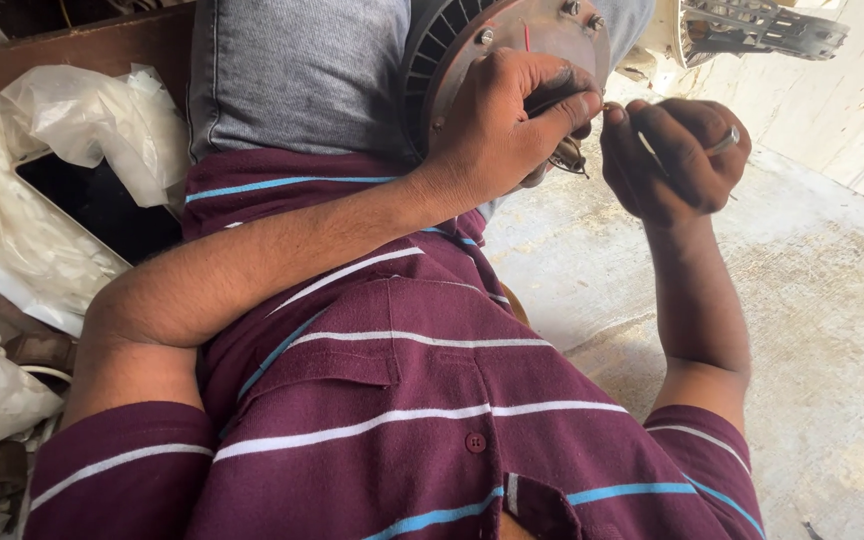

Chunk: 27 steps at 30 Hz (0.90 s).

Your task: The person sits on the floor with an electric fan motor across their lap and rewires its terminal block. They hold a capacitor and switch component, connect colored wires to the terminals, tighten connections using a screwdriver, and route the wires into the motor housing.

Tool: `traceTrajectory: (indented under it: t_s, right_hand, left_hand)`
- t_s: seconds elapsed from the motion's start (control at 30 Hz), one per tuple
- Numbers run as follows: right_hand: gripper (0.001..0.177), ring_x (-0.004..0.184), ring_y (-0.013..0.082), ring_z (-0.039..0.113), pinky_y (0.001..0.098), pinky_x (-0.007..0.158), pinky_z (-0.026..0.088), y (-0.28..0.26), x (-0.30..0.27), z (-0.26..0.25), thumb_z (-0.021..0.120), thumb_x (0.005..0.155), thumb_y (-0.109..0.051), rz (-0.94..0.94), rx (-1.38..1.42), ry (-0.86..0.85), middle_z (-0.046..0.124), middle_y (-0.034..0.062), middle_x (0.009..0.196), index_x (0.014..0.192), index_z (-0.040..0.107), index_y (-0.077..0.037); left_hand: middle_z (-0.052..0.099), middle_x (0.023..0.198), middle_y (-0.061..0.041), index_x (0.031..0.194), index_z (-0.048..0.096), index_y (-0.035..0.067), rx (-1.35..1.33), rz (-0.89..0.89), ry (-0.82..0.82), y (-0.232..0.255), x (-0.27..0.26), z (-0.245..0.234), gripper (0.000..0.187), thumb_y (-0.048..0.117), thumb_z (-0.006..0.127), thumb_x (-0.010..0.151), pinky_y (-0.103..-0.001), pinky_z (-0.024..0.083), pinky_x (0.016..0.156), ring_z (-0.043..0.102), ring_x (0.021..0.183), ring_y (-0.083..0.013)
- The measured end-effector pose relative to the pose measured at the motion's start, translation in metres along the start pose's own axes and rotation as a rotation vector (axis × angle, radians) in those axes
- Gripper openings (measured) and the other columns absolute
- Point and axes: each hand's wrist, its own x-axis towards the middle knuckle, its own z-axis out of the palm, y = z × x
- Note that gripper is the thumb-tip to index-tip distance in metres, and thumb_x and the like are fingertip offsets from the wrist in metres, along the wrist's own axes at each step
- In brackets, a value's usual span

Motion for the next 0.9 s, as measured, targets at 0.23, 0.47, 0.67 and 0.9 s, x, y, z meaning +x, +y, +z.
traceTrajectory:
  t_s: [0.23, 0.47, 0.67, 0.9]
  right_hand:
    - [0.012, 0.089, 0.0244, 0.073, 0.0338, 0.070, 0.055, -0.009, 0.017, -0.010, 0.087, 0.094, 0.006, 0.200, 0.169, -0.080, 0.073, 0.0105, 0.101, 0.100, 0.079, -0.001]
    - [0.012, 0.090, 0.0194, 0.077, 0.0250, 0.072, 0.057, -0.006, 0.033, -0.026, 0.079, 0.098, 0.010, 0.514, 0.432, -0.221, 0.076, 0.0124, 0.101, 0.100, 0.073, 0.001]
    - [0.013, 0.090, 0.0204, 0.075, 0.0272, 0.073, 0.056, -0.008, 0.044, -0.024, 0.082, 0.096, 0.010, 0.506, 0.445, -0.235, 0.075, 0.0131, 0.101, 0.097, 0.072, 0.001]
    - [0.010, 0.088, 0.0193, 0.076, 0.0254, 0.071, 0.056, -0.006, 0.037, -0.027, 0.079, 0.097, 0.011, 0.565, 0.482, -0.288, 0.075, 0.0132, 0.099, 0.096, 0.072, 0.004]
  left_hand:
    - [0.077, 0.091, -0.013, 0.105, 0.075, 0.001, 0.191, 0.330, 0.095, -0.002, -0.002, -0.001, 0.015, 0.014, 0.072, 0.101, -0.033, 0.061, 0.074, 0.078, 0.081, -0.0220]
    - [0.072, 0.098, -0.012, 0.150, 0.047, 0.012, 0.255, 0.413, 0.041, -0.008, -0.013, 0.003, 0.045, 0.011, 0.071, 0.111, -0.036, 0.058, 0.080, 0.074, 0.088, -0.0249]
    - [0.067, 0.096, -0.005, 0.169, 0.010, 0.031, 0.278, 0.483, 0.018, -0.012, -0.011, 0.002, 0.086, 0.009, 0.069, 0.109, -0.028, 0.062, 0.080, 0.071, 0.088, -0.0137]
    - [0.059, 0.085, -0.002, 0.159, 0.029, 0.019, 0.438, 0.513, 0.017, -0.006, -0.007, 0.000, 0.068, 0.014, 0.075, 0.109, -0.035, 0.055, 0.075, 0.066, 0.076, -0.0187]
